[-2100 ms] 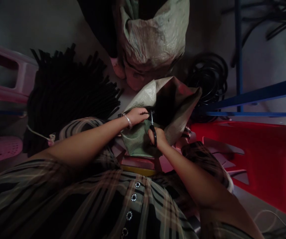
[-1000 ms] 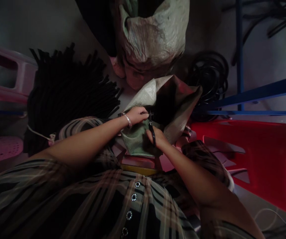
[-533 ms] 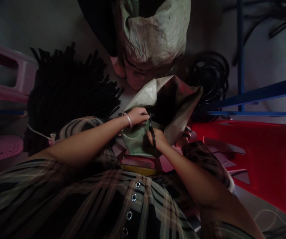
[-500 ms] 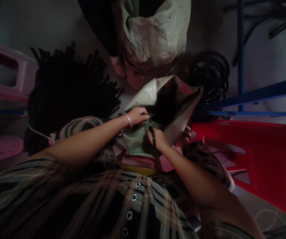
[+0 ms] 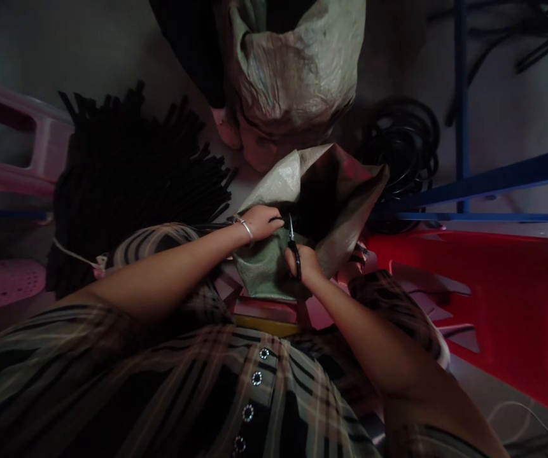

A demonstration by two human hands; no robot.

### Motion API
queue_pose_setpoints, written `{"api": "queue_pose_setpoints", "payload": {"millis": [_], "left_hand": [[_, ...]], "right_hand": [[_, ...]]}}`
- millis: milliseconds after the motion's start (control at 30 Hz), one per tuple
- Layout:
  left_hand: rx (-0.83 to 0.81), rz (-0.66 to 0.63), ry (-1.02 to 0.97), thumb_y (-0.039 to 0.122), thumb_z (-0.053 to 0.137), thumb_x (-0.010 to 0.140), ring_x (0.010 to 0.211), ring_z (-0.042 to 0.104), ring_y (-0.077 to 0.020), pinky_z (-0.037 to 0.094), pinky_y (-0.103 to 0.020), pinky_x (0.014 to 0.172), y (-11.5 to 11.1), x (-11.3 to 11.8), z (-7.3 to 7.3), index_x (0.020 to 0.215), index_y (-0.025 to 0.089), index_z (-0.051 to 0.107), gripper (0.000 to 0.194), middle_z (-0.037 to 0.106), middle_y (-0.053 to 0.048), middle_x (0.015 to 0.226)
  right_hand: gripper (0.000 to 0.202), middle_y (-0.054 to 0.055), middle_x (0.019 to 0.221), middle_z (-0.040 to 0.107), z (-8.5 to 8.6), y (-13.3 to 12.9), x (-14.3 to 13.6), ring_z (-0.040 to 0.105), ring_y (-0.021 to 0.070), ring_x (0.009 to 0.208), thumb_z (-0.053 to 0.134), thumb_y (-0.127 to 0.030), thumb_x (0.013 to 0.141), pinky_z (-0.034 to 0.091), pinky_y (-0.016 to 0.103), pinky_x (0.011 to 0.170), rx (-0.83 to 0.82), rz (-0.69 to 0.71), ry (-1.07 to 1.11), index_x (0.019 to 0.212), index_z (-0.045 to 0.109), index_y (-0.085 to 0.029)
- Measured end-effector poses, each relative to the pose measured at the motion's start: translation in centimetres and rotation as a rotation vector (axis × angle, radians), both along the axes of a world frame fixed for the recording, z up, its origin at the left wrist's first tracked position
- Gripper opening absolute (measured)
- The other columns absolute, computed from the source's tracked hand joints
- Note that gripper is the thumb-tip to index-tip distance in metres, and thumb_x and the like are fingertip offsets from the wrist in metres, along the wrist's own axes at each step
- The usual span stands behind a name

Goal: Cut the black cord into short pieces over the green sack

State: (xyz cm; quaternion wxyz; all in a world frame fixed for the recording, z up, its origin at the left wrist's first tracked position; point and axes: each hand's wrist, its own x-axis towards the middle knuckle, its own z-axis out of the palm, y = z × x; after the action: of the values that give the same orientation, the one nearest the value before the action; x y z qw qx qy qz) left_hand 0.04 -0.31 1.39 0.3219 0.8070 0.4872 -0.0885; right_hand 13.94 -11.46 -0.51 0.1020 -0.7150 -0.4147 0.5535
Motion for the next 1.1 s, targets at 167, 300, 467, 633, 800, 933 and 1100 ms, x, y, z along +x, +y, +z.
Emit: {"api": "queue_pose_setpoints", "payload": {"millis": [167, 300, 467, 633, 800, 933, 1100], "left_hand": [[0.0, 0.017, 0.002, 0.033, 0.047, 0.084, 0.09, 0.061, -0.0171, 0.044, -0.025, 0.079, 0.0, 0.0, -0.4, 0.095, 0.016, 0.07, 0.031, 0.069, -0.006, 0.096], [-0.011, 0.01, 0.008, 0.034, 0.048, 0.084, 0.089, 0.06, -0.0163, 0.044, -0.024, 0.079, 0.0, 0.0, -0.4, 0.095, 0.016, 0.07, 0.031, 0.069, -0.006, 0.096], [-0.028, 0.031, -0.013, 0.033, 0.048, 0.083, 0.088, 0.06, -0.0177, 0.044, -0.025, 0.079, 0.1, 0.0, -0.5, 0.094, 0.014, 0.071, 0.032, 0.069, -0.008, 0.095], [-0.034, 0.119, -0.101, 0.033, 0.049, 0.081, 0.085, 0.06, -0.0164, 0.044, -0.025, 0.079, 0.2, 0.0, -1.1, 0.092, 0.015, 0.072, 0.031, 0.07, -0.006, 0.092], [-0.079, 0.245, -0.195, 0.031, 0.049, 0.08, 0.075, 0.057, -0.0138, 0.043, -0.023, 0.072, 0.3, 0.2, -0.7, 0.089, 0.014, 0.071, 0.03, 0.068, -0.003, 0.078], [-0.14, 0.272, -0.216, 0.03, 0.051, 0.078, 0.07, 0.055, -0.0127, 0.042, -0.022, 0.067, 0.1, 0.3, -0.2, 0.084, 0.014, 0.071, 0.026, 0.065, -0.002, 0.07], [-0.178, 0.234, -0.228, 0.03, 0.052, 0.078, 0.067, 0.053, -0.0117, 0.04, -0.021, 0.064, -0.1, 0.4, 0.0, 0.078, 0.014, 0.069, 0.024, 0.063, 0.0, 0.065]], "right_hand": [[0.027, 0.001, 0.047, 0.053, 0.6, 0.1, -0.2, 0.049, 0.0106, 0.037, 0.045, -0.032, 0.078, 0.034, 0.02, 0.04, -0.025, -0.002, 0.02, 0.056, 0.05, -0.017], [0.026, 0.001, 0.048, 0.054, 0.9, 0.2, -0.3, 0.048, 0.0102, 0.038, 0.045, -0.031, 0.077, 0.034, 0.02, 0.041, -0.053, -0.003, 0.014, 0.056, 0.051, -0.017], [0.029, 0.001, 0.046, 0.05, 0.5, 0.1, -0.1, 0.048, 0.011, 0.041, 0.046, -0.035, 0.076, 0.034, 0.021, 0.042, -0.005, -0.005, -0.03, 0.055, 0.051, -0.017], [0.028, 0.002, 0.054, 0.055, -0.3, 0.4, 0.2, 0.051, 0.0128, 0.047, 0.043, -0.037, 0.079, 0.036, 0.022, 0.046, 0.01, 0.013, -0.04, 0.063, 0.054, -0.017], [0.026, 0.004, 0.068, 0.061, -0.3, 0.5, 0.2, 0.055, 0.0144, 0.064, 0.04, -0.033, 0.082, 0.039, 0.023, 0.059, 0.055, 0.173, -0.093, 0.073, 0.058, -0.017], [0.025, 0.004, 0.075, 0.063, -0.5, 0.1, 0.2, 0.054, 0.015, 0.068, 0.04, -0.035, 0.084, 0.039, 0.023, 0.063, 0.11, 0.242, -0.06, 0.079, 0.058, -0.017], [0.024, 0.004, 0.074, 0.063, -1.0, 0.0, 0.4, 0.055, 0.0158, 0.068, 0.042, -0.034, 0.084, 0.039, 0.024, 0.063, 0.103, 0.241, -0.067, 0.078, 0.058, -0.018]]}}
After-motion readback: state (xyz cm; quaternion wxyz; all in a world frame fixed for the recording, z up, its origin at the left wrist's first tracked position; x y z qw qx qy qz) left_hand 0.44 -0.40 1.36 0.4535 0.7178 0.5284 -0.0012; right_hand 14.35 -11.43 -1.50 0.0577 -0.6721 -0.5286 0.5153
